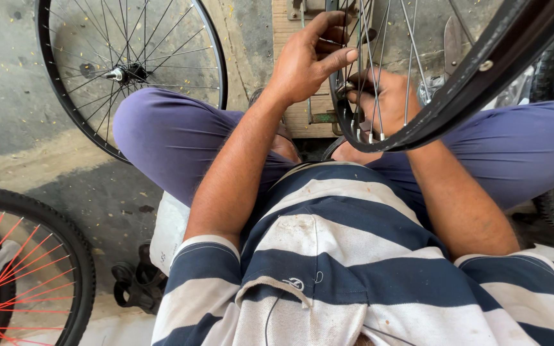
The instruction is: The person sits on the ground with a bicycle wheel held in their lap and uses a small spoke wrench to turn spoke nipples around the rim, working around the wheel section by section. They steady the wheel with one hand while rotating the tool with the other and reposition the wheel between adjustments.
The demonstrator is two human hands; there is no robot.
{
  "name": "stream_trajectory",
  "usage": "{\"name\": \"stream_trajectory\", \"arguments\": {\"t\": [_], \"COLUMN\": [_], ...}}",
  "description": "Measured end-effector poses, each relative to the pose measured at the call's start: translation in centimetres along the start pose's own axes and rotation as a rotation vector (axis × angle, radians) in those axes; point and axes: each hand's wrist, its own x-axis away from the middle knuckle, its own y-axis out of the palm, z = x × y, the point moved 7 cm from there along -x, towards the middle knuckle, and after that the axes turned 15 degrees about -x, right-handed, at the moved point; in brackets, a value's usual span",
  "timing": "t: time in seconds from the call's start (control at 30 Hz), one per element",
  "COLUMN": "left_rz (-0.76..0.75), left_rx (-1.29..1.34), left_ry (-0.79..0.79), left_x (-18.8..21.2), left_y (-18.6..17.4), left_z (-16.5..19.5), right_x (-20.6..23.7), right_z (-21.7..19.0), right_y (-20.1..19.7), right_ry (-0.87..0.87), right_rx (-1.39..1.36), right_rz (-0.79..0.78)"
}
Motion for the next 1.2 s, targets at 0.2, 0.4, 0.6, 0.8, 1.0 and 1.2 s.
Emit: {"name": "stream_trajectory", "arguments": {"t": [0.2, 0.4, 0.6, 0.8, 1.0, 1.2], "left_rz": [-0.013, -0.064, -0.089, 0.026, 0.285, 0.261], "left_rx": [-0.026, 0.069, 0.104, -0.014, -0.036, -0.430], "left_ry": [0.005, -0.031, -0.026, 0.016, 0.082, 0.582], "left_x": [0.0, 0.0, -0.1, -0.1, 5.4, 10.3], "left_y": [0.0, 0.2, 0.7, -0.4, -3.0, -1.8], "left_z": [0.1, 0.4, -0.3, 2.8, 13.5, 20.2], "right_x": [-0.6, -1.5, -1.9, -1.7, -1.3, 0.9], "right_z": [0.9, 2.6, 5.2, 5.4, 6.0, 7.8], "right_y": [-1.0, -0.4, -0.4, -0.6, -2.3, -4.3], "right_ry": [0.154, 0.048, 0.272, 0.350, 0.206, 0.102], "right_rx": [-0.160, -0.204, -0.375, -0.221, -0.399, -0.619], "right_rz": [0.034, -0.055, -0.183, -0.221, 0.101, 0.193]}}
